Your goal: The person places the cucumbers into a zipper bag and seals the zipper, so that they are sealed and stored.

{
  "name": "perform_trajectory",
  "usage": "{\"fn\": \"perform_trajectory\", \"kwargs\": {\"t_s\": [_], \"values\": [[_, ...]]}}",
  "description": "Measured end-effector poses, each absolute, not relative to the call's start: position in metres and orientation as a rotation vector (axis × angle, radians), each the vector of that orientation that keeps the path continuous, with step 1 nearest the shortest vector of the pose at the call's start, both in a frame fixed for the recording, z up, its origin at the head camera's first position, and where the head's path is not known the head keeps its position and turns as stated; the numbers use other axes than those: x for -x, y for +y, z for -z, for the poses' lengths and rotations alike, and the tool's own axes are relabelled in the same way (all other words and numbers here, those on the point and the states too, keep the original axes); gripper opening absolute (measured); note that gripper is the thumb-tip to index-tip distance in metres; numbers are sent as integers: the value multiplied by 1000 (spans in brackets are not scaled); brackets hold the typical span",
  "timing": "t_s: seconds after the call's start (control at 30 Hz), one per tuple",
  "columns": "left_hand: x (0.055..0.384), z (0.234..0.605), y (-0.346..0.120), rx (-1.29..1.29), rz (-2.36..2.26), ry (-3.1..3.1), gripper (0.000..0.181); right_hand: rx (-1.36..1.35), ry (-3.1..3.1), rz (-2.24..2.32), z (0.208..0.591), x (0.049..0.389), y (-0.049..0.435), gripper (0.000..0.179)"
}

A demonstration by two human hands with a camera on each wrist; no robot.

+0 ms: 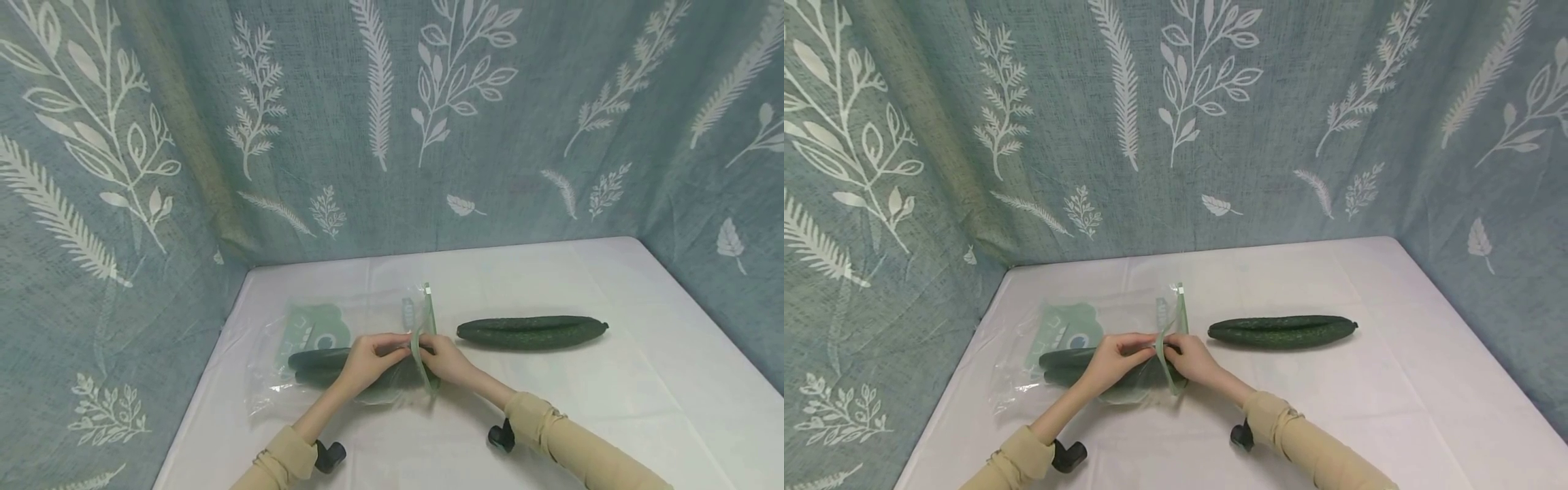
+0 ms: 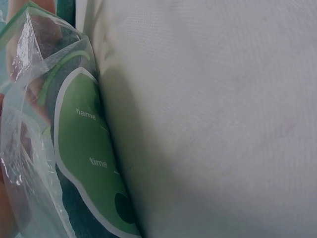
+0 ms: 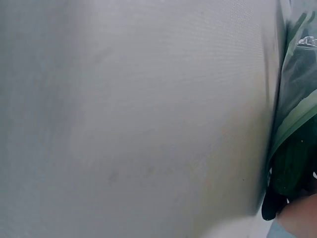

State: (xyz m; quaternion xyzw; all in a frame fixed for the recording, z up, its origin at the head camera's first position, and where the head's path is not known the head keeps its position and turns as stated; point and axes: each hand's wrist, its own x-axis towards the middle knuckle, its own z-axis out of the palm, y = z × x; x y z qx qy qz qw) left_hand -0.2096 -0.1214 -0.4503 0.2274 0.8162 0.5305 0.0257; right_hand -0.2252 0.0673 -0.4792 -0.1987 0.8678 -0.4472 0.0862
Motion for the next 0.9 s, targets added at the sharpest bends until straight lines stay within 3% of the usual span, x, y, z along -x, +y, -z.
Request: {"fn": "perform_trajectory", "kwargs": {"t_s": [0.9], "values": [[211, 456, -121, -653, -1646, 2535, 27, 618, 2662, 1399, 469, 215, 115, 32]]}}
